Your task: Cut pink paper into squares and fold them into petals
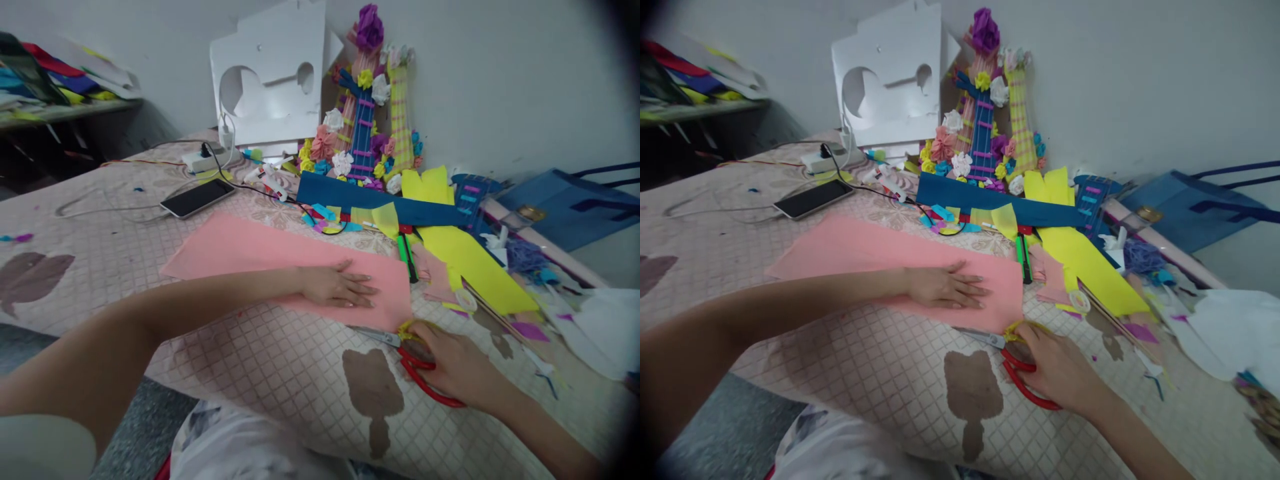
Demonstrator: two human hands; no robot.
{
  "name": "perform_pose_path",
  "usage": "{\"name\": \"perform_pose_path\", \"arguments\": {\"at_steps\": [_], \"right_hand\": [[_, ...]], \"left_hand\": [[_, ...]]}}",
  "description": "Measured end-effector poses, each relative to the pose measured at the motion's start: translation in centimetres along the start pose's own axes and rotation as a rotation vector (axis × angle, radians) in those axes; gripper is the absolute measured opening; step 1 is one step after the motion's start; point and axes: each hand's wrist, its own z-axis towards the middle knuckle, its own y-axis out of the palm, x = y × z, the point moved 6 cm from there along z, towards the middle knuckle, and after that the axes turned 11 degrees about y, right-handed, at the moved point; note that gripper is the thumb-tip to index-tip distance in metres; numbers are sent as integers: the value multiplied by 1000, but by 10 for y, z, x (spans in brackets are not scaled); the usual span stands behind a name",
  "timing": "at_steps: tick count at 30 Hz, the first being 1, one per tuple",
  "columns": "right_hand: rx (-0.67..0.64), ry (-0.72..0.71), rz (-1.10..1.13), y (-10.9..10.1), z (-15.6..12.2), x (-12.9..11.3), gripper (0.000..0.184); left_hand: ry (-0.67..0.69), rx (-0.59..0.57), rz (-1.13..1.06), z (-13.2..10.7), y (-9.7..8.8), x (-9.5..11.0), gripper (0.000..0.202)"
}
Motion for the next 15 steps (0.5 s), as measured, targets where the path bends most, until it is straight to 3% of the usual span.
{"name": "perform_pose_path", "arguments": {"at_steps": [15], "right_hand": [[11, 7, 8, -8, -3, -1, 24]], "left_hand": [[-35, -10, -39, 0, -8, 4, 45]]}}
